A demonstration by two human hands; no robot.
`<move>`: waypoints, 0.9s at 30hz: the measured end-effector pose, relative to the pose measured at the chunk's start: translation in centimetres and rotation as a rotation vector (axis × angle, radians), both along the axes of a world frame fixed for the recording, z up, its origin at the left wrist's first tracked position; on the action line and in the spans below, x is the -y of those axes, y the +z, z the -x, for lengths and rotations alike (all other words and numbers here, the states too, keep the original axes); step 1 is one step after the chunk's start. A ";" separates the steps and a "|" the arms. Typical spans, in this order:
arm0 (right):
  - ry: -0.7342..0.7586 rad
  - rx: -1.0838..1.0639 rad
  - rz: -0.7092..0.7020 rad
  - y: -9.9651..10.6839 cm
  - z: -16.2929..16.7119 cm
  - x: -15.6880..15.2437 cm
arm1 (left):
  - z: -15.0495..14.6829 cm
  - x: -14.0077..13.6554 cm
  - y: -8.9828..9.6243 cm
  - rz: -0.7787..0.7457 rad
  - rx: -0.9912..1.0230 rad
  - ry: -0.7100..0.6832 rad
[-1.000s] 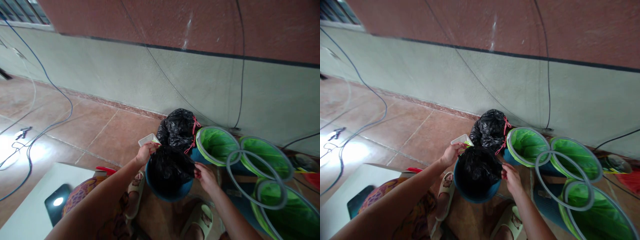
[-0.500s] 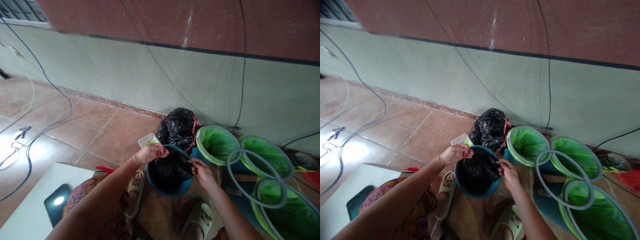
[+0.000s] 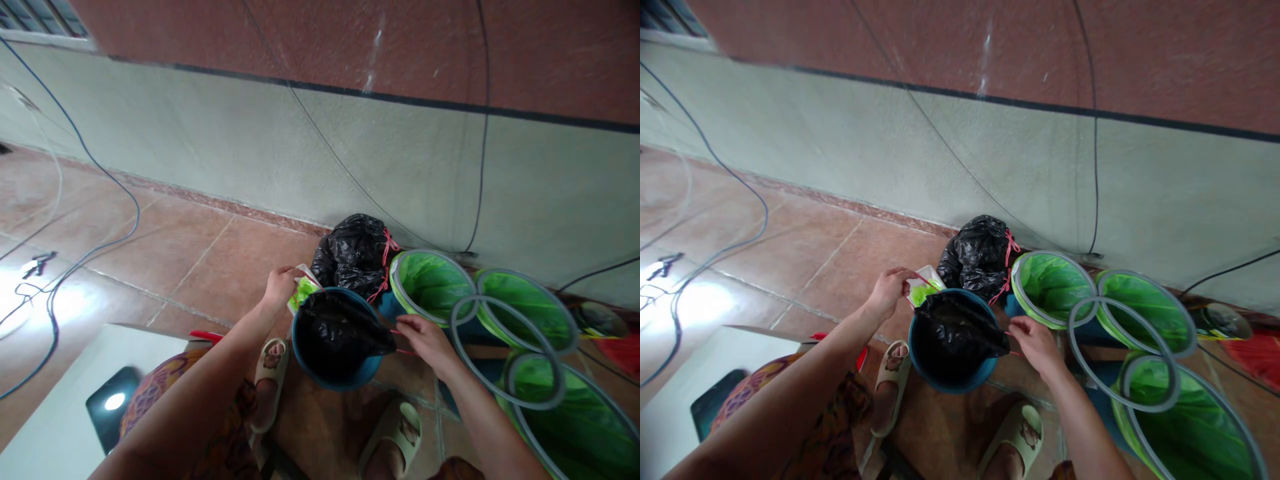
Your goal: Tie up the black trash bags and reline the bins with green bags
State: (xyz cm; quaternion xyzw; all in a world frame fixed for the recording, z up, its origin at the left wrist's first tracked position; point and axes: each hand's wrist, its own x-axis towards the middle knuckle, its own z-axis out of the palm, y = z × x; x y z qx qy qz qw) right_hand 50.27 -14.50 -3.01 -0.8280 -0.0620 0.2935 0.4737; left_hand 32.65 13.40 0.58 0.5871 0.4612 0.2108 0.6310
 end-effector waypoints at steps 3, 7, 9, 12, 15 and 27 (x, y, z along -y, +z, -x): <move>0.260 0.177 -0.014 1.9 1.1 -0.5 | -0.4 1.7 0.9 0.076 0.113 -0.112; 0.447 0.231 -0.130 4.9 4.0 -2.4 | -0.8 4.6 2.5 0.201 0.334 -0.405; 0.492 0.260 -0.209 6.3 5.0 -3.3 | -1.0 5.8 3.2 0.239 0.427 -0.561; 0.517 0.269 -0.348 8.0 5.8 -4.2 | -1.4 6.7 3.6 0.283 0.501 -0.678; 0.471 0.200 -0.461 9.1 6.0 -4.2 | -1.7 6.8 3.7 0.270 0.538 -0.656; 0.266 0.225 -0.280 9.4 5.5 -3.8 | -2.1 6.7 3.9 0.068 0.469 -0.646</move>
